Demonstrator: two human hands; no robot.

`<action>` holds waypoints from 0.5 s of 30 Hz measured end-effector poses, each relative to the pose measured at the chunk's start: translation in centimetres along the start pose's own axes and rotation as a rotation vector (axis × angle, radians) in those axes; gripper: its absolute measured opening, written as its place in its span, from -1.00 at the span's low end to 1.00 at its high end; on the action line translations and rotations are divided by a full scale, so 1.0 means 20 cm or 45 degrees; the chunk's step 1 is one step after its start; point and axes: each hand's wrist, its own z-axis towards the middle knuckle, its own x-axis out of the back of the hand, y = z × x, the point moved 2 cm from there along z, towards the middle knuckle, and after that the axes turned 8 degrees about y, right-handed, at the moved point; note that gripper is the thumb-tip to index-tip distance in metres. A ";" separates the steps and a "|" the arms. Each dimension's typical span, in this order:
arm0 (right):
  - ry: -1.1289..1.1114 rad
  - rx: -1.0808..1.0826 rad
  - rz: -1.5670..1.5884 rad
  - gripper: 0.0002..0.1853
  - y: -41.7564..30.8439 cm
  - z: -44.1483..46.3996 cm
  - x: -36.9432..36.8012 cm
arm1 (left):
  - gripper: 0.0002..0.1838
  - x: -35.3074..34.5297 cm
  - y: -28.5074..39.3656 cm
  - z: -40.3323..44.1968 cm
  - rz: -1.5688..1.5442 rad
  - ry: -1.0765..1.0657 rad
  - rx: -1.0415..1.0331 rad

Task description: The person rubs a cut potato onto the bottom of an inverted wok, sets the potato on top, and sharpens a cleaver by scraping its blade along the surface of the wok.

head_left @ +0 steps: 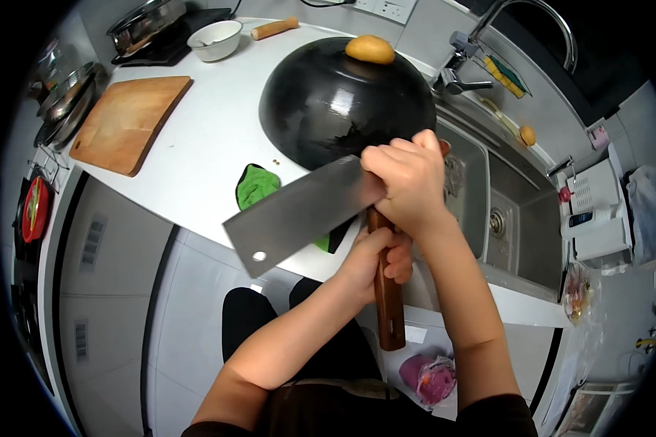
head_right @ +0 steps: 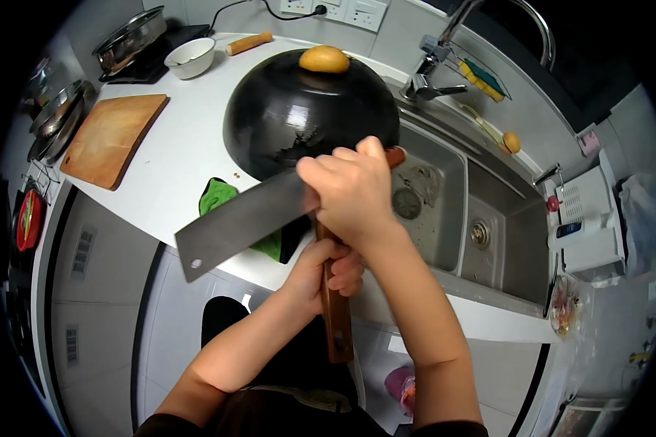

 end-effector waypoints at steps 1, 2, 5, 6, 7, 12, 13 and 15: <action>0.036 -0.005 -0.026 -0.77 0.01 -0.02 0.01 | -0.96 0.00 0.01 -0.01 -0.007 0.001 -0.015; -0.078 -0.036 -0.098 -0.81 0.02 -0.02 0.03 | -0.95 -0.01 0.02 -0.01 0.007 -0.024 -0.024; -0.007 0.011 -0.002 -0.79 0.00 0.01 -0.01 | -0.96 -0.03 0.02 -0.01 0.026 -0.021 -0.007; -0.044 0.019 0.018 -0.79 -0.01 0.03 -0.02 | -0.96 -0.03 0.02 -0.01 0.039 0.007 -0.004; -0.110 0.025 -0.026 -0.79 -0.01 0.04 -0.02 | -0.96 -0.02 0.01 -0.01 0.043 0.006 0.002; -0.137 -0.029 -0.088 -0.75 0.02 0.00 0.04 | -0.96 -0.03 0.03 -0.02 0.021 -0.056 -0.017; -0.128 -0.025 -0.081 -0.75 0.01 0.01 0.03 | -0.95 -0.03 0.02 -0.01 0.028 -0.009 -0.002; -0.132 -0.028 -0.007 -0.75 -0.01 0.04 0.00 | -0.96 -0.01 0.01 0.01 0.013 -0.023 0.014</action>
